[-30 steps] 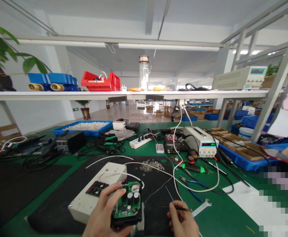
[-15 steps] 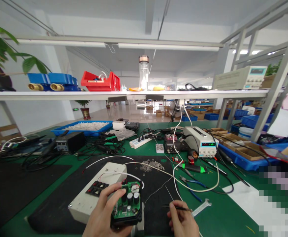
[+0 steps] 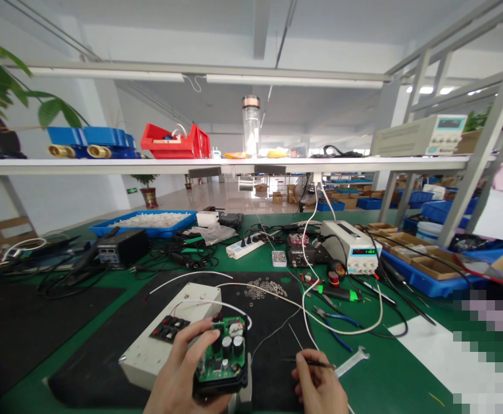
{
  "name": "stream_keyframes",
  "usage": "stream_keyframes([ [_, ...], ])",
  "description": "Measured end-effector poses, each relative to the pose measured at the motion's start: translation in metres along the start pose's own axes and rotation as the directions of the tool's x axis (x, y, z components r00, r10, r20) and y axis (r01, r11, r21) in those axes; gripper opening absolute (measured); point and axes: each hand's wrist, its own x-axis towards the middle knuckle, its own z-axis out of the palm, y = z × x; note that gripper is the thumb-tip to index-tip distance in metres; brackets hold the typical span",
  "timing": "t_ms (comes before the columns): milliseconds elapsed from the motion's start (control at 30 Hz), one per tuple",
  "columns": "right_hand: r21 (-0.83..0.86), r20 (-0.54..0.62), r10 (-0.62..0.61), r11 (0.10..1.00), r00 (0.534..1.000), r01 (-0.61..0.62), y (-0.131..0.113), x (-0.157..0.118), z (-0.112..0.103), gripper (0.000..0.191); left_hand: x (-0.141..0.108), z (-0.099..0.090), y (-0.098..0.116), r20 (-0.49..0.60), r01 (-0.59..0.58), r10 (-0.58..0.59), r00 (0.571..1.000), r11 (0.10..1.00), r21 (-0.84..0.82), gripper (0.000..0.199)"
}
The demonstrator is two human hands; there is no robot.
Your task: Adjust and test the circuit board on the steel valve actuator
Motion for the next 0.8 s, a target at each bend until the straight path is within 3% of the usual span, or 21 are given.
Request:
stream_keyframes([
  [267,-0.026,0.025,-0.006,1.0,1.0,0.006,0.008,0.005,-0.003,0.064,-0.001,0.0,0.0,-0.008,0.001,-0.001,1.0,1.0,-0.013,0.074],
  [433,-0.006,0.102,0.044,0.999,0.994,-0.044,0.007,0.008,-0.007,0.07,-0.001,0.001,0.0,-0.007,0.009,-0.009,1.0,1.0,-0.025,0.076],
  [600,0.014,-0.004,-0.015,1.0,1.0,0.015,0.001,0.002,-0.001,0.064,0.0,0.001,0.001,-0.012,0.007,-0.007,1.0,1.0,-0.022,0.077],
  [800,0.005,-0.005,-0.016,1.0,1.0,0.016,-0.002,-0.002,0.001,0.066,0.002,0.0,0.001,-0.013,0.006,-0.006,1.0,1.0,-0.005,0.076],
])
